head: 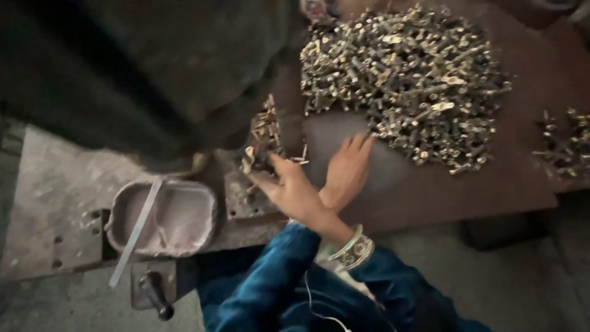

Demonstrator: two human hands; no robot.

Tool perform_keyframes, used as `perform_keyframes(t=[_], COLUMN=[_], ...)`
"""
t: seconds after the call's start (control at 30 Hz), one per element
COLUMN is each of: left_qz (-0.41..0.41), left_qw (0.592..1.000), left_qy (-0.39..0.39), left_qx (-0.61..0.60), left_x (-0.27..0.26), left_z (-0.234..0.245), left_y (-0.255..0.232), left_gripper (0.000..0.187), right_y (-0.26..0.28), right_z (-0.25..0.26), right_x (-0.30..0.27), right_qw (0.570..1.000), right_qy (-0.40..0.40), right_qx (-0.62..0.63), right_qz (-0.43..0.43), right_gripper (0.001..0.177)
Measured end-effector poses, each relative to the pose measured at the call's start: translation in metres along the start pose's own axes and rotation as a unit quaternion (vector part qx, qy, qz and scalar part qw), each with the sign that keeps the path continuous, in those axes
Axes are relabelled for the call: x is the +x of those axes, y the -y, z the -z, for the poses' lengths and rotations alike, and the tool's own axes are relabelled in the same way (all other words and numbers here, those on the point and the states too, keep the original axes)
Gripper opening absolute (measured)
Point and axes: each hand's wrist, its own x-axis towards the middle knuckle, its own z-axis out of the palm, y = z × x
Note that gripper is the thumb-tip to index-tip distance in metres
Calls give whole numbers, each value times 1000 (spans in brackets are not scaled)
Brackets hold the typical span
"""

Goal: The person picks small metal hardware components one at a time from a large pile, dips them in a tray of liquid, positions each under a bench drill press, and drills it, placing finished pieces into a growing pile and a container on the workbench.

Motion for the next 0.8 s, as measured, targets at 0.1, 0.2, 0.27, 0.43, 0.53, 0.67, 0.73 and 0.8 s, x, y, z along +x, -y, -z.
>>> perform_keyframes(t=[0.1,0.2,0.27,0.43,0.53,0.67,0.73,0.8], left_qz=[-52,-121,-90,-7,27,13,43,92], left_qw=[990,986,992,993,995,991,989,985], left_qy=[-89,-107,-60,12,38,20,42,-19], left_qx=[101,39,64,114,87,128,132,142], left_x=[51,69,74,75,60,3,-21,-34], left_z=[-35,-16,-20,-25,-25,-4,17,43], left_y=[4,-14,-18,-26,-16,-2,-4,-13], left_gripper=[83,92,92,94,90,78,74,73], right_y=[3,16,17,16,17,14,14,18], right_z=[1,3,6,6,3,-2,-5,-7], right_x=[-2,-3,-2,-2,-4,-5,-6,-8], right_qw=[999,988,988,986,990,996,998,1000], right_qy=[0,-8,-4,8,15,6,1,5], right_qx=[-29,-151,-153,-159,-138,-85,-61,-5], right_qz=[24,30,26,40,28,12,3,-22], right_gripper=[34,32,33,36,35,36,36,38])
